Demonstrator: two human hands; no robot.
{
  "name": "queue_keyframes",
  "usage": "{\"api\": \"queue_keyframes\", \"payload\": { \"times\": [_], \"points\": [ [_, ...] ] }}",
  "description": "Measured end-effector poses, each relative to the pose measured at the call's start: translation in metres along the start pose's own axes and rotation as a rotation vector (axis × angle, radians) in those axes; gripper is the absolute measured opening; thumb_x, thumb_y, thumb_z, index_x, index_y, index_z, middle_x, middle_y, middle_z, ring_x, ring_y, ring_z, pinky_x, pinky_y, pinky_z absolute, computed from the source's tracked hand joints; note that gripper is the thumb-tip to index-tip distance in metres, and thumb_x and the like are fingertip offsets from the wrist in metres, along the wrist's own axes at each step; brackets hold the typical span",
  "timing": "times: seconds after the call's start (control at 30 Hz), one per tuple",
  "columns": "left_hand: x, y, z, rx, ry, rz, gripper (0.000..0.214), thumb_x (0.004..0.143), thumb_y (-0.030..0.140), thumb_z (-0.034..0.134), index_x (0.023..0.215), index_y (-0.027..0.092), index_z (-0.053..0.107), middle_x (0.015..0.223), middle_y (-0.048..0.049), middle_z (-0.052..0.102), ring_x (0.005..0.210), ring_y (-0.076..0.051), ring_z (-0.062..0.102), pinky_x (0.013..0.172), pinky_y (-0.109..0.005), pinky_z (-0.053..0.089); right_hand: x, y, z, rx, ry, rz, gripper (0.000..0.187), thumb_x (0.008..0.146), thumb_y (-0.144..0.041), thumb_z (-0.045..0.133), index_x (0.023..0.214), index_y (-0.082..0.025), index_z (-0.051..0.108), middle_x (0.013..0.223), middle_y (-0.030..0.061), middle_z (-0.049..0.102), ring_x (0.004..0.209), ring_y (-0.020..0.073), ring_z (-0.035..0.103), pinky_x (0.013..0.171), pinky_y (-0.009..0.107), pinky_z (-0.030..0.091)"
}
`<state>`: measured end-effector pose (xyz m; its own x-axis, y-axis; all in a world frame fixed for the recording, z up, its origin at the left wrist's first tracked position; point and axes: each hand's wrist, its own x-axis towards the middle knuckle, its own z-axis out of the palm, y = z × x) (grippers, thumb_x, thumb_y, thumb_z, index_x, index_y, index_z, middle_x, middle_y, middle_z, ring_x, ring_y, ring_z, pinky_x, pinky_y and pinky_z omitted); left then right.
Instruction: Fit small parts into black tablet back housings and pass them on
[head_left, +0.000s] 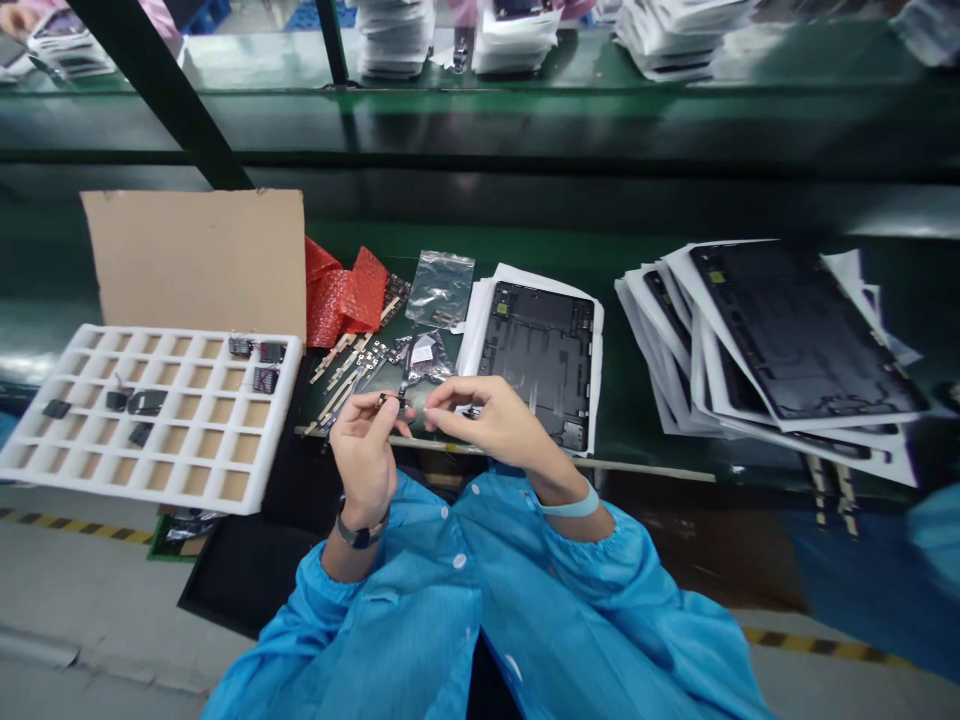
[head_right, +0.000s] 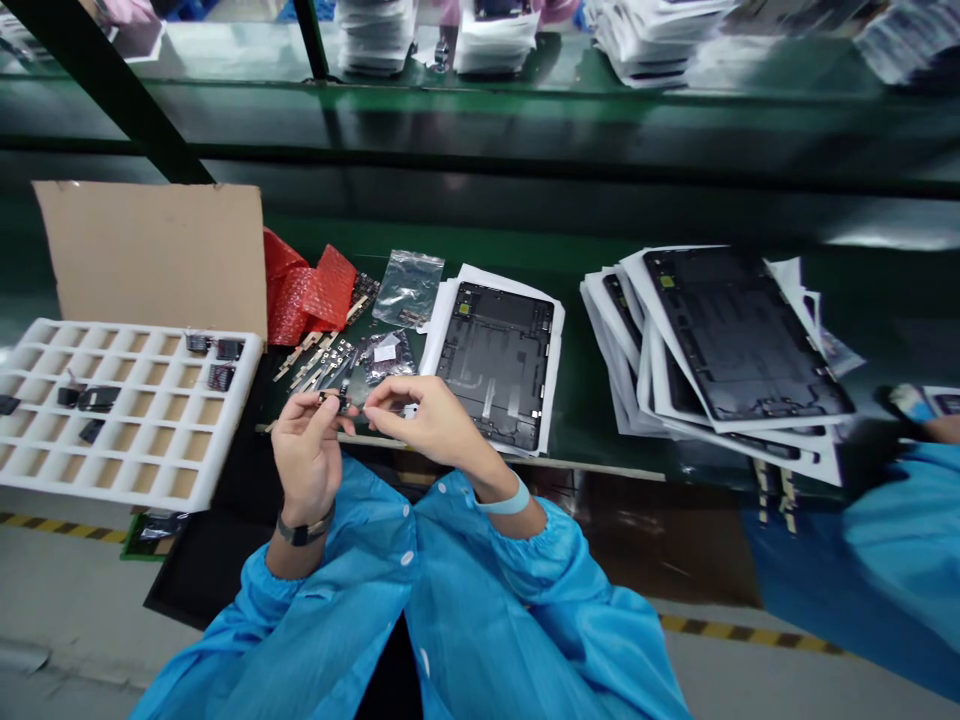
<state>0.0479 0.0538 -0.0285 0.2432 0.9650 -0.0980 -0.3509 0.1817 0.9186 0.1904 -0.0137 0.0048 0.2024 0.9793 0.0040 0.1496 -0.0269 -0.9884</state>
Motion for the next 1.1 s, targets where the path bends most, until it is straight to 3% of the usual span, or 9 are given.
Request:
{"api": "queue_keyframes", "payload": {
  "times": [0.17, 0.37, 0.6, 0.73, 0.87, 1.1],
  "points": [
    [0.001, 0.004, -0.01, 0.19, -0.076, 0.121, 0.01, 0.077, 0.023, 0.081, 0.083, 0.018, 0.076, 0.078, -0.001, 0.07, 0.062, -0.009, 0.061, 0.052, -0.018, 0.048, -0.002, -0.005, -0.006, -0.08, 0.053, -0.03, 0.01, 0.084, -0.024, 0.069, 0.081, -0.016, 0.074, 0.08, 0.0043, 0.076, 0.075, 0.0185, 0.07, 0.07, 0.027, 0.053],
    [0.008, 0.033, -0.02, 0.298, -0.266, -0.016, 0.025, 0.075, 0.024, 0.083, 0.099, 0.018, 0.078, 0.069, 0.0011, 0.067, 0.054, -0.008, 0.056, 0.046, -0.017, 0.043, -0.002, -0.019, -0.014, -0.277, 0.065, -0.14, 0.009, 0.087, -0.022, 0.07, 0.083, -0.019, 0.077, 0.082, 0.0031, 0.078, 0.075, 0.019, 0.072, 0.07, 0.027, 0.051],
    [0.01, 0.051, -0.018, 0.439, -0.397, -0.111, 0.022, 0.071, 0.024, 0.083, 0.091, 0.016, 0.078, 0.07, -0.0022, 0.071, 0.056, -0.01, 0.059, 0.049, -0.019, 0.047, 0.001, -0.027, -0.013, -0.875, -0.017, -0.49, 0.022, 0.099, -0.015, 0.055, 0.086, -0.018, 0.072, 0.076, 0.0027, 0.073, 0.069, 0.0155, 0.062, 0.075, 0.033, 0.036],
    [0.011, 0.05, -0.017, 0.394, -0.423, -0.174, 0.024, 0.068, 0.026, 0.086, 0.087, 0.016, 0.075, 0.068, -0.0024, 0.071, 0.055, -0.011, 0.062, 0.047, -0.019, 0.048, 0.002, -0.028, -0.012, -1.12, -0.105, -0.585, 0.03, 0.103, -0.015, 0.046, 0.084, -0.019, 0.069, 0.072, 0.002, 0.066, 0.065, 0.0154, 0.053, 0.077, 0.035, 0.031],
    [0.012, 0.049, -0.017, 0.357, -0.453, -0.231, 0.025, 0.065, 0.026, 0.089, 0.081, 0.016, 0.072, 0.06, -0.0009, 0.067, 0.051, -0.013, 0.062, 0.044, -0.02, 0.048, 0.001, -0.031, -0.011, -1.106, -0.151, -0.645, 0.033, 0.103, -0.012, 0.041, 0.085, -0.019, 0.067, 0.074, 0.0023, 0.065, 0.067, 0.0163, 0.051, 0.079, 0.037, 0.031],
    [0.013, 0.049, -0.019, 0.324, -0.446, -0.243, 0.024, 0.067, 0.028, 0.087, 0.082, 0.015, 0.073, 0.06, -0.0014, 0.067, 0.052, -0.014, 0.064, 0.045, -0.021, 0.05, -0.002, -0.027, -0.012, -1.06, -0.1, -0.704, 0.027, 0.103, -0.011, 0.046, 0.089, -0.017, 0.069, 0.08, 0.0047, 0.069, 0.067, 0.0162, 0.054, 0.077, 0.035, 0.033]
  ]
}}
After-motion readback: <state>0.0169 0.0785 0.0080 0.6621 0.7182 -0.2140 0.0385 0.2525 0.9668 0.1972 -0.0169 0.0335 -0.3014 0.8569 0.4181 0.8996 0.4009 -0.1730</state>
